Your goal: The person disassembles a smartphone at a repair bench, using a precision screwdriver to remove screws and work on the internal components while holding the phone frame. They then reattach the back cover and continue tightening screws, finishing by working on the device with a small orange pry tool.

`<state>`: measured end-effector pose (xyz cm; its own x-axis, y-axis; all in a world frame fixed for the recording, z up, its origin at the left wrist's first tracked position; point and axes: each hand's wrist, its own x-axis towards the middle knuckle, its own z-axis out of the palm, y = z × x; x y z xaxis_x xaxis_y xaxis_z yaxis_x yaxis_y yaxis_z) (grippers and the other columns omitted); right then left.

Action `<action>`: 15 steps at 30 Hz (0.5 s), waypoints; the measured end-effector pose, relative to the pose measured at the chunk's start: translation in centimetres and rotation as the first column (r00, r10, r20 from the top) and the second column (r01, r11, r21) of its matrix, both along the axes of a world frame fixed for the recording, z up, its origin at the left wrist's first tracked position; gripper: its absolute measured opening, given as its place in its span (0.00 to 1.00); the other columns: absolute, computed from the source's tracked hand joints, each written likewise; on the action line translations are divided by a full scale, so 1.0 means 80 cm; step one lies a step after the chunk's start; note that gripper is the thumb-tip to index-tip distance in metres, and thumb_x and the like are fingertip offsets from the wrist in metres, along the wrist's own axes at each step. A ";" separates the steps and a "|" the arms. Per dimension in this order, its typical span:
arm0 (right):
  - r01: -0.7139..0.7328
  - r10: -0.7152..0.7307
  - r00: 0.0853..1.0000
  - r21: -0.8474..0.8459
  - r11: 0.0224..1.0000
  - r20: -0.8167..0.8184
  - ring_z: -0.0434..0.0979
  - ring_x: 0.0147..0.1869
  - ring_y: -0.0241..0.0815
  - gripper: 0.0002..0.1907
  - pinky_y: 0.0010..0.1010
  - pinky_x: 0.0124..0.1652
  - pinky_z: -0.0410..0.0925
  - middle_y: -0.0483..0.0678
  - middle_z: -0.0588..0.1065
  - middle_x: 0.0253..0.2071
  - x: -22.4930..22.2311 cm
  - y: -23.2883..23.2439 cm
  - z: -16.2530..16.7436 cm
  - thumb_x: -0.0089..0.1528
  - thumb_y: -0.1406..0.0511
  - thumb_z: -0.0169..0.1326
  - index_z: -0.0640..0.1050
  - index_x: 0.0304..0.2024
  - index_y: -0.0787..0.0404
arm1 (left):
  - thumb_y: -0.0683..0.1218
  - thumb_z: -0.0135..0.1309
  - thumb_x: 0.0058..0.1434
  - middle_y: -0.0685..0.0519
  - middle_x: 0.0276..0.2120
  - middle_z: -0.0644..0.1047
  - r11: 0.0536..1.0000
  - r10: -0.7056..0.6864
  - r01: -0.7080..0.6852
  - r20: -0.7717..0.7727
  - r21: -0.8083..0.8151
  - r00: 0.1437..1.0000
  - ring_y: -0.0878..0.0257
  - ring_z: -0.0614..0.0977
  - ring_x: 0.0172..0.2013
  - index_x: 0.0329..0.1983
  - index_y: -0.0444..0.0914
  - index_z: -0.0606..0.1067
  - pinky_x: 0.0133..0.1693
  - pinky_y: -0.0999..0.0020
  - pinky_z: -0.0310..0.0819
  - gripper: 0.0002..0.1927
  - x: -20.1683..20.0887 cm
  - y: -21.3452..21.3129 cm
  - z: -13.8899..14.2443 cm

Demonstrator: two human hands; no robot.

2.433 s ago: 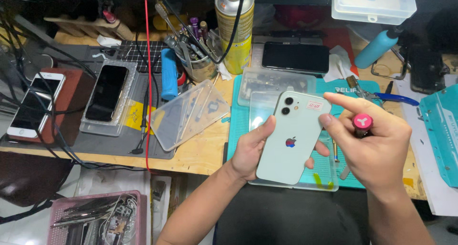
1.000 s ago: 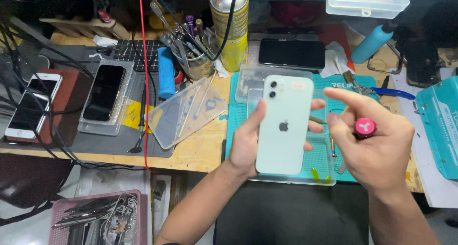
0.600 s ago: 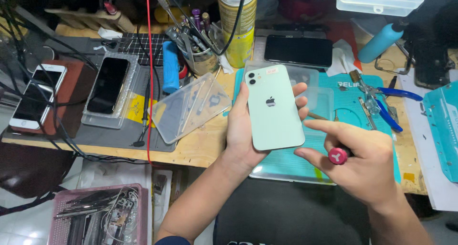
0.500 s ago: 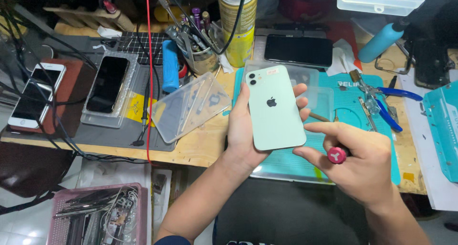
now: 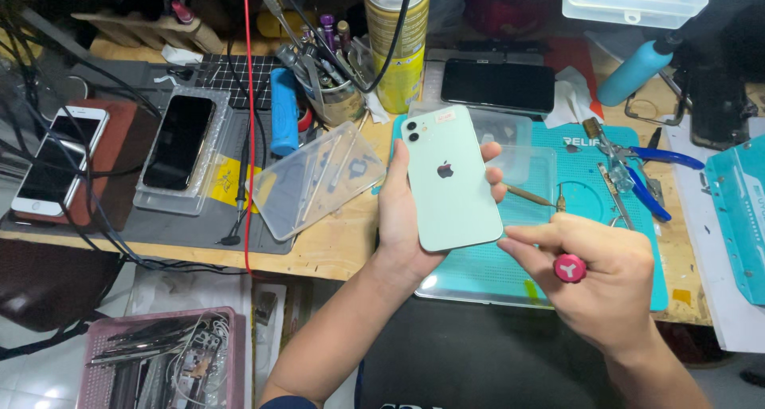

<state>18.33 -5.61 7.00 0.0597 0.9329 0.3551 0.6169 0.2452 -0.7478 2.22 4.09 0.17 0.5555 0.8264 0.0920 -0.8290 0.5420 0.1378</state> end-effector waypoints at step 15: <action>-0.238 0.216 0.963 -0.135 0.962 -0.158 0.75 0.33 0.33 0.12 0.24 0.35 0.68 0.48 0.77 0.31 0.016 0.040 -0.040 0.69 0.67 0.47 0.79 0.36 0.65 | 0.67 0.32 0.75 0.35 0.56 0.75 0.986 0.163 -0.166 -0.128 -0.011 0.978 0.47 0.79 0.47 0.72 0.37 0.64 0.50 0.47 0.77 0.36 -0.074 0.018 -0.023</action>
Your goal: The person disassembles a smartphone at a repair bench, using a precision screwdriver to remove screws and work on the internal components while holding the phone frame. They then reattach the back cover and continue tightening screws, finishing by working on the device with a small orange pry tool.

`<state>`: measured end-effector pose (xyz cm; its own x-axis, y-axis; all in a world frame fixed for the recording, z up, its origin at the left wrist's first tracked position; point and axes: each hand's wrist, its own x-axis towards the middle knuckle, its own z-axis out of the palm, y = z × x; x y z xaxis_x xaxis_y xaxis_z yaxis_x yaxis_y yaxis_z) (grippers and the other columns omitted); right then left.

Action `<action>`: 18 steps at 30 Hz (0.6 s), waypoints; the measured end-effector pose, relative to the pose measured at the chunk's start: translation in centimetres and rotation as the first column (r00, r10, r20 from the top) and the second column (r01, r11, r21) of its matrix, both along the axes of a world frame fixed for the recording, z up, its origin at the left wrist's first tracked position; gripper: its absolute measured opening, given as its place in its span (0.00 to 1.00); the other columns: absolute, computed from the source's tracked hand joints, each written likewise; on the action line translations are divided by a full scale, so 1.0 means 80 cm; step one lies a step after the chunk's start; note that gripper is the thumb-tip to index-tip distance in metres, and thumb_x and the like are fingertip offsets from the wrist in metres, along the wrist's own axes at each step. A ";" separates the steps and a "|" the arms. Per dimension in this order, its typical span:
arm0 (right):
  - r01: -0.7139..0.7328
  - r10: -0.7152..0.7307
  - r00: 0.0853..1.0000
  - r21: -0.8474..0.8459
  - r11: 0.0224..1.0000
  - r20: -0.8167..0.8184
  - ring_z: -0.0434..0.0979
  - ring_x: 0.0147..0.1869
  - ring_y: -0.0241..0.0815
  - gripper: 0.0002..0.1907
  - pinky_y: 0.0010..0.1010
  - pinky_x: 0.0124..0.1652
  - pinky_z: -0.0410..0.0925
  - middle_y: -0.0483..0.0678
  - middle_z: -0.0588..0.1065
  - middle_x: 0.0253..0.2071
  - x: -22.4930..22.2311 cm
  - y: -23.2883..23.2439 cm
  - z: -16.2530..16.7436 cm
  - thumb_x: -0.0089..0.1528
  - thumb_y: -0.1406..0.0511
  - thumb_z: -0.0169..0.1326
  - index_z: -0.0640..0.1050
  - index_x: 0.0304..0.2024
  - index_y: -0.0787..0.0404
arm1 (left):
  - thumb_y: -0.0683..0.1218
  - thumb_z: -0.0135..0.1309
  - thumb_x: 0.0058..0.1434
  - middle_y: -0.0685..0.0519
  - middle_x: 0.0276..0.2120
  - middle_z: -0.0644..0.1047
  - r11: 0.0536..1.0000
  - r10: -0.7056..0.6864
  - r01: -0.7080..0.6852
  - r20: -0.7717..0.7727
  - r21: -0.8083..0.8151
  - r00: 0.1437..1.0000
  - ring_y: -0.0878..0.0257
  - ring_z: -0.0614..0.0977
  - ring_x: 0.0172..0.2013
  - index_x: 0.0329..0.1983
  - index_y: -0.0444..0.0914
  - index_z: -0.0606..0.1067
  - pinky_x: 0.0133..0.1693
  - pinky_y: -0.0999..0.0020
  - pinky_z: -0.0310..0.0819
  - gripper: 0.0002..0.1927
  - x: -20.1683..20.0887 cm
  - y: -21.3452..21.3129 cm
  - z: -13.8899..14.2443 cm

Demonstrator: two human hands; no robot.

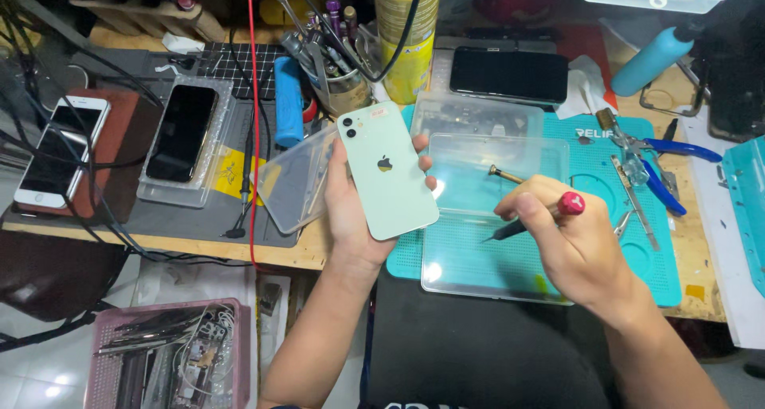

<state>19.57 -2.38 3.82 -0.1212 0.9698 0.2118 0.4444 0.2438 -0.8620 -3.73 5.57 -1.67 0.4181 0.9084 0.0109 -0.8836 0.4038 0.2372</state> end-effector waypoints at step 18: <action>-0.135 0.155 0.817 -0.076 0.988 0.555 0.82 0.33 0.56 0.18 0.45 0.36 0.74 0.55 0.82 0.31 -0.059 0.028 -0.033 0.52 0.65 0.62 0.84 0.46 0.55 | 0.65 0.34 0.71 0.37 0.56 0.76 0.988 0.139 -0.151 -0.234 -0.034 0.962 0.48 0.80 0.50 0.69 0.36 0.66 0.47 0.50 0.78 0.35 -0.021 -0.007 -0.010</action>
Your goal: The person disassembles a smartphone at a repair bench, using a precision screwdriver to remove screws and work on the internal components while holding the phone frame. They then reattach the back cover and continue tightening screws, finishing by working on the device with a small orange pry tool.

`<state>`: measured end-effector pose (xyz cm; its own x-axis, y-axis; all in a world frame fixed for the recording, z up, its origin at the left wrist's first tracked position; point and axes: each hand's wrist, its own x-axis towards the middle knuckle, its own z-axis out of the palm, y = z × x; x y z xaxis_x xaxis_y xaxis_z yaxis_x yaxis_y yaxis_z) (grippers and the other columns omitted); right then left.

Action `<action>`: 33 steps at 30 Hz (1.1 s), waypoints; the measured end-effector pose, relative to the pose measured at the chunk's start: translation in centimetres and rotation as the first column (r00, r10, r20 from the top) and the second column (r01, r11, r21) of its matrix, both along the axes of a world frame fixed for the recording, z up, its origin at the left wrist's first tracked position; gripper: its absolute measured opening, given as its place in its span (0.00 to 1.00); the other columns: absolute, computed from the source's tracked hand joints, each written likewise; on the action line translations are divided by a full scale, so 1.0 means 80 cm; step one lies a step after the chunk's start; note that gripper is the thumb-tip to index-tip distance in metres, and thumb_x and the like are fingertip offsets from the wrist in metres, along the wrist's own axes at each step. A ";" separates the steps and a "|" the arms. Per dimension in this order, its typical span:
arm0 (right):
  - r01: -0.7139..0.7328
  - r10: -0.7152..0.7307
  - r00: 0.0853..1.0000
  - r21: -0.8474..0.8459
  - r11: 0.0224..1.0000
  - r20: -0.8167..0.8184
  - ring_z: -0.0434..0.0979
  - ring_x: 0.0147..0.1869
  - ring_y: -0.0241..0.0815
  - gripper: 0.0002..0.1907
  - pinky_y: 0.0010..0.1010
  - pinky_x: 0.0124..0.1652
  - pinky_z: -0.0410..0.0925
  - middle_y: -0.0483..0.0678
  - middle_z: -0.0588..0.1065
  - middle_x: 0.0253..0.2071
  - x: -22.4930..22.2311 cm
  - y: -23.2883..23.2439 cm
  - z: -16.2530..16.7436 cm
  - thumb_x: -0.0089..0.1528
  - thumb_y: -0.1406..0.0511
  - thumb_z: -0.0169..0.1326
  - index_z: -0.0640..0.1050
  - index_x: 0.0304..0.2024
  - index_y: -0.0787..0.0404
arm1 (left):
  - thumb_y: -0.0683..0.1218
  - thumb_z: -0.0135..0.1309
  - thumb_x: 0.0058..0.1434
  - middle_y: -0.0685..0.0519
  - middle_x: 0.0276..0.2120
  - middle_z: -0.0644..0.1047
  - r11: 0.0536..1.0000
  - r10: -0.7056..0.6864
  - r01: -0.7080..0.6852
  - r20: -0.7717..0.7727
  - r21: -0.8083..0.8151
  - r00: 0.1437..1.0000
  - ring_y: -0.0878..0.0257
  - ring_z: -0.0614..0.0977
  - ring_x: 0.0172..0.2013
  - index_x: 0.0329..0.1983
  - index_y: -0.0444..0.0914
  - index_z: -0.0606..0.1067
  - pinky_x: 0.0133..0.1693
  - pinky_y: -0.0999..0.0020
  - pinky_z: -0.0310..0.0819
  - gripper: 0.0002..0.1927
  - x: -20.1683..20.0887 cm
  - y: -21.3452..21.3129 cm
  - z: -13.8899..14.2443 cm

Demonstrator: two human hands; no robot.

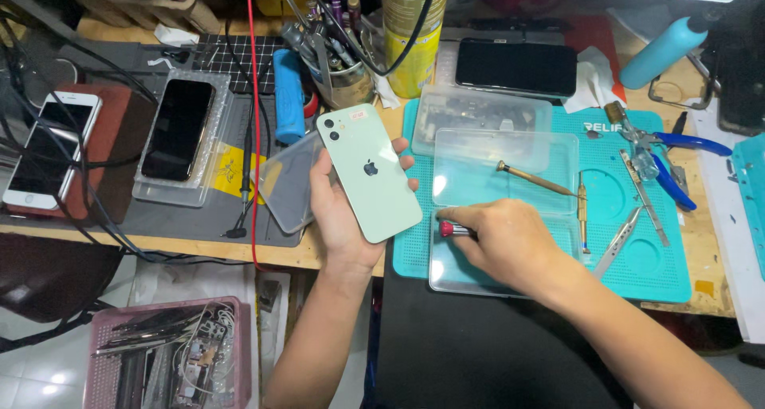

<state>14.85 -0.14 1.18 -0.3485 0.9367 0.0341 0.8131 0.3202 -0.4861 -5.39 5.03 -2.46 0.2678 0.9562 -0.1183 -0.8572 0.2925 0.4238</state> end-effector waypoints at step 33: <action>0.534 -0.450 0.780 0.086 0.841 -0.435 0.64 0.28 0.23 0.04 0.18 0.27 0.57 0.38 0.72 0.25 0.109 -0.060 0.058 0.63 0.70 0.63 0.82 0.39 0.65 | 0.54 0.72 0.48 0.43 0.53 0.78 0.565 0.701 0.490 -0.700 0.664 0.139 0.49 0.81 0.53 0.65 0.32 0.70 0.53 0.58 0.76 0.44 0.063 -0.032 0.057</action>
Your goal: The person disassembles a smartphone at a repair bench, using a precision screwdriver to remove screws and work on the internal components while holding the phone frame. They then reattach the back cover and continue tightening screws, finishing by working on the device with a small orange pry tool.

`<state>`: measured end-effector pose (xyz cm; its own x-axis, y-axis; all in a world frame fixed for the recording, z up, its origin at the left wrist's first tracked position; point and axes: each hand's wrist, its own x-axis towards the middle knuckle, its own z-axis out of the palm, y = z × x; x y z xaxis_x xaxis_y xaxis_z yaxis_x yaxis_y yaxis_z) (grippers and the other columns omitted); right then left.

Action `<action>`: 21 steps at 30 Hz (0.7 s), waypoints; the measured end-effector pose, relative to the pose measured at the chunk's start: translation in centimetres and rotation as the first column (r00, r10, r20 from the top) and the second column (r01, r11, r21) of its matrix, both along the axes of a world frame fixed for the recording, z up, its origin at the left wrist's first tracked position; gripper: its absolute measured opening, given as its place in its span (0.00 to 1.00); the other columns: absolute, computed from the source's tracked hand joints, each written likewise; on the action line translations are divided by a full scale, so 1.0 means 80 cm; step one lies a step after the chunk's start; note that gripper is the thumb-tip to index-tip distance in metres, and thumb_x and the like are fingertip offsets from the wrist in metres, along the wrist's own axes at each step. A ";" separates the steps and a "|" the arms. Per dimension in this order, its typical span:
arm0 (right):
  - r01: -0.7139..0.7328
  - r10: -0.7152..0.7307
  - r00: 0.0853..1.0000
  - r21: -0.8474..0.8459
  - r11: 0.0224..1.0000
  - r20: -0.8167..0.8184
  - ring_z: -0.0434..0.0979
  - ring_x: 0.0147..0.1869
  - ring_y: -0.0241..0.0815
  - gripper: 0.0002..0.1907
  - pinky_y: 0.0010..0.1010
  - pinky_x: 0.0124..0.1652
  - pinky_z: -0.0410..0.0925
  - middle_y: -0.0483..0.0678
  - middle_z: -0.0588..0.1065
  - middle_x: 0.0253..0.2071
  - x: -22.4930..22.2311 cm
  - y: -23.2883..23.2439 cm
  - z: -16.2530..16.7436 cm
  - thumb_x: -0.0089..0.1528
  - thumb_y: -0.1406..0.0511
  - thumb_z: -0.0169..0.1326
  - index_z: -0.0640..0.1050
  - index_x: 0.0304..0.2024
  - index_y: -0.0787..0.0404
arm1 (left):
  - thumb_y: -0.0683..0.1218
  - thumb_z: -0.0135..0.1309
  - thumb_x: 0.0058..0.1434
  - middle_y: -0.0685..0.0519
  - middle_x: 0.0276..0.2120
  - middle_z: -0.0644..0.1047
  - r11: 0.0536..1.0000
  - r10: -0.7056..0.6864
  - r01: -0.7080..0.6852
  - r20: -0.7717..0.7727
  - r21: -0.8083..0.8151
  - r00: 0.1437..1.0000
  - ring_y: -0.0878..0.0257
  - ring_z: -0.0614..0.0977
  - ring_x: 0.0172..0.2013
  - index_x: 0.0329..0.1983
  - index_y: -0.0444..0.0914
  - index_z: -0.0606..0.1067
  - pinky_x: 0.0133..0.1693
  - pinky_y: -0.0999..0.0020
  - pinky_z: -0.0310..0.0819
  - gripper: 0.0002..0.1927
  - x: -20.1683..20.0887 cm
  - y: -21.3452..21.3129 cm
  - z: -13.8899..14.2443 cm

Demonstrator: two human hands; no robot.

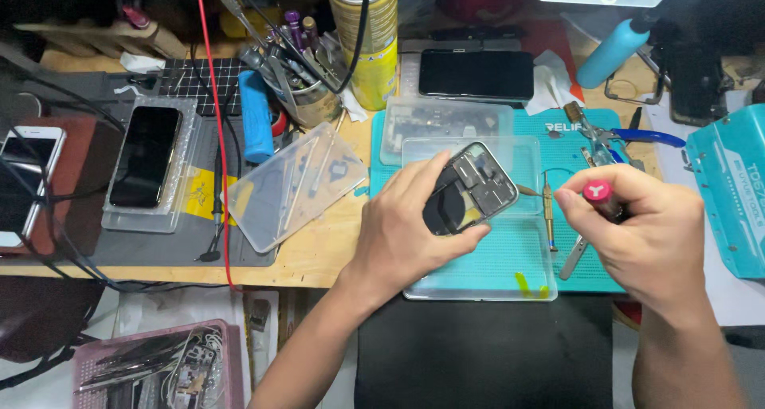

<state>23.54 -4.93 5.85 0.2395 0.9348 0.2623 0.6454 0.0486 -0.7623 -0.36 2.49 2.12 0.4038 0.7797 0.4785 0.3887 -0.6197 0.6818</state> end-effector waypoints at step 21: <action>0.018 -0.017 0.999 -0.031 0.999 0.030 0.65 0.27 0.24 0.06 0.19 0.26 0.58 0.39 0.71 0.23 0.019 -0.013 -0.016 0.60 0.71 0.65 0.83 0.39 0.66 | 0.50 0.71 0.47 0.41 0.57 0.75 0.978 -0.131 0.153 -0.152 0.141 0.980 0.49 0.77 0.51 0.73 0.28 0.59 0.54 0.56 0.70 0.54 0.028 -0.010 -0.004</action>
